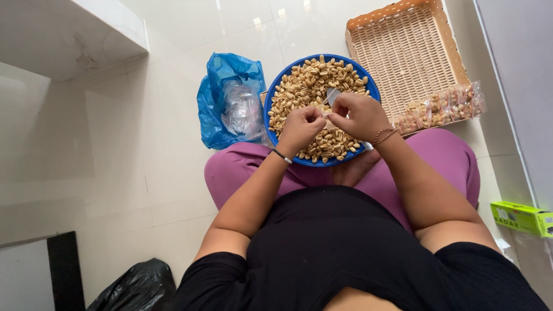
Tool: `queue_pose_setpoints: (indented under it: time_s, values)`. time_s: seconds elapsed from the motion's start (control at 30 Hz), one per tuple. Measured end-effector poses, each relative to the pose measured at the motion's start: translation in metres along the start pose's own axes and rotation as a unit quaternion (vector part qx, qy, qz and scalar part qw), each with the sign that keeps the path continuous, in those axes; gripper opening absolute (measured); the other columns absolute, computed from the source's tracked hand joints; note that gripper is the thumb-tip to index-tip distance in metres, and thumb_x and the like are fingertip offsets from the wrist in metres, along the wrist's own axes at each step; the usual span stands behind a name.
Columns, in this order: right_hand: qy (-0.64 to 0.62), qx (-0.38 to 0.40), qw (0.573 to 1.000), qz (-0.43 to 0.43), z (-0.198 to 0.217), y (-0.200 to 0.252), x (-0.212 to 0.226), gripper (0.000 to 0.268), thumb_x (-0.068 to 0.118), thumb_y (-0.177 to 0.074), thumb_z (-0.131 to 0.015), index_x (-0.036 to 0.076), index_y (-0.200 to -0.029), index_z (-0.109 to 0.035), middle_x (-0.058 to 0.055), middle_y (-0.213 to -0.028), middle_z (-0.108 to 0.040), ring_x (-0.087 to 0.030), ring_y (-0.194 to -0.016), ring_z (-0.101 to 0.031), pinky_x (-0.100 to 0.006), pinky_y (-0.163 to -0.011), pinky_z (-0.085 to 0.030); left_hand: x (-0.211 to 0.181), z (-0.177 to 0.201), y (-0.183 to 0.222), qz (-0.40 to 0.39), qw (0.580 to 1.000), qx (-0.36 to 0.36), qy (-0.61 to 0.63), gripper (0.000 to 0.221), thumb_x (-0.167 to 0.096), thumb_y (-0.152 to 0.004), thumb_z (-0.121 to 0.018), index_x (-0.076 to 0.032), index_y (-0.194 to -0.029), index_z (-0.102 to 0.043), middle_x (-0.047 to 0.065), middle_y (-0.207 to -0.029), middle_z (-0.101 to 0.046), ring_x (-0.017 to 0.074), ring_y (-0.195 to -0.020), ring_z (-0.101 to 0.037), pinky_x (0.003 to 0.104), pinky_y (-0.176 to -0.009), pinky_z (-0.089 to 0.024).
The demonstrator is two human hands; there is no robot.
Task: A person sits on the floor peeling nuts from a large bowl and preparing them for packaging.
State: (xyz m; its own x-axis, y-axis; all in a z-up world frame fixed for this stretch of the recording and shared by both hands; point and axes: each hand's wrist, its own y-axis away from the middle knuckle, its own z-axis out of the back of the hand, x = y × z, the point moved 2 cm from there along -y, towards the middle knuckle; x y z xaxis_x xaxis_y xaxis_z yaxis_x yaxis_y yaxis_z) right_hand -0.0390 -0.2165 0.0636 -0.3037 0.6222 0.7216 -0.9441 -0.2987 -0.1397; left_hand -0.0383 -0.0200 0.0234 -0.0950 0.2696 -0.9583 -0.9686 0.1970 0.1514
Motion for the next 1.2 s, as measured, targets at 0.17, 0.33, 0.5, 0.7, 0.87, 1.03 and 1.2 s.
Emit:
queue_pose_setpoints:
  time_s: [0.17, 0.33, 0.5, 0.7, 0.87, 1.03, 1.2]
  values:
    - [0.077, -0.07, 0.977, 0.185, -0.001, 0.002, 0.015, 0.009, 0.013, -0.093, -0.071, 0.02, -0.088, -0.068, 0.007, -0.107, -0.073, -0.019, -0.083, -0.072, -0.033, -0.071, -0.057, 0.016, -0.005, -0.006, 0.044, 0.998, -0.039, 0.014, 0.009, -0.02, -0.077, -0.07, -0.015, -0.071, -0.074, 0.001, -0.052, -0.062, 0.0072, -0.053, -0.057, 0.021, -0.051, -0.042]
    - [0.185, -0.086, 0.956, 0.211, 0.001, 0.009, 0.02, 0.01, 0.018, -0.099, -0.066, 0.023, -0.09, -0.067, 0.011, -0.109, -0.072, -0.021, -0.087, -0.072, -0.034, -0.071, -0.058, 0.01, -0.007, -0.002, 0.045, 0.997, -0.064, 0.025, 0.01, -0.02, -0.077, -0.072, -0.013, -0.071, -0.074, 0.001, -0.052, -0.063, 0.0057, -0.054, -0.056, 0.02, -0.052, -0.043]
    - [0.296, 0.01, 0.945, 0.139, -0.003, 0.016, 0.013, 0.014, 0.032, -0.094, -0.065, 0.028, -0.081, -0.07, 0.009, -0.088, -0.072, -0.024, -0.077, -0.072, -0.037, -0.066, -0.058, 0.01, -0.015, 0.005, 0.019, 0.998, -0.059, -0.022, 0.008, -0.026, -0.077, -0.075, -0.019, -0.074, -0.075, -0.002, -0.057, -0.066, 0.0094, -0.058, -0.064, 0.023, -0.058, -0.048]
    - [0.19, 0.048, 0.976, 0.096, 0.02, 0.013, 0.015, 0.011, 0.026, -0.098, -0.064, 0.027, -0.094, -0.074, -0.002, -0.091, -0.075, -0.033, -0.086, -0.072, -0.045, -0.069, -0.057, -0.025, -0.015, 0.018, -0.308, 0.921, -0.041, -0.235, 0.068, -0.028, -0.068, -0.074, -0.022, -0.135, -0.062, 0.003, -0.136, -0.062, 0.0245, -0.133, -0.055, 0.053, -0.121, -0.025]
    - [0.157, 0.082, 0.98, 0.09, 0.01, 0.014, 0.009, 0.006, 0.036, -0.09, -0.071, 0.03, -0.092, -0.074, 0.002, -0.081, -0.074, -0.028, -0.082, -0.073, -0.043, -0.068, -0.058, 0.006, -0.033, 0.01, -0.325, 0.897, -0.102, -0.283, 0.04, -0.024, -0.073, -0.067, -0.02, -0.113, -0.065, 0.0, -0.11, -0.07, 0.0233, -0.117, -0.066, 0.059, -0.118, -0.027]
    - [0.165, 0.084, 0.976, 0.111, 0.013, 0.015, 0.013, 0.005, 0.033, -0.091, -0.071, 0.03, -0.094, -0.075, 0.0, -0.084, -0.074, -0.03, -0.082, -0.072, -0.044, -0.067, -0.057, 0.001, -0.034, 0.012, -0.348, 0.899, -0.118, -0.237, 0.044, -0.023, -0.074, -0.078, -0.018, -0.116, -0.064, 0.002, -0.114, -0.069, 0.0235, -0.122, -0.064, 0.061, -0.124, -0.018]
    - [0.219, 0.091, 0.964, 0.123, 0.002, 0.022, 0.0, 0.006, 0.035, -0.091, -0.066, 0.031, -0.089, -0.071, 0.003, -0.082, -0.07, -0.03, -0.081, -0.071, -0.044, -0.065, -0.057, -0.002, -0.032, 0.014, -0.498, 0.83, -0.177, -0.178, 0.038, -0.023, -0.078, -0.081, -0.013, -0.112, -0.066, 0.004, -0.127, -0.07, 0.0275, -0.128, -0.064, 0.057, -0.128, -0.019]
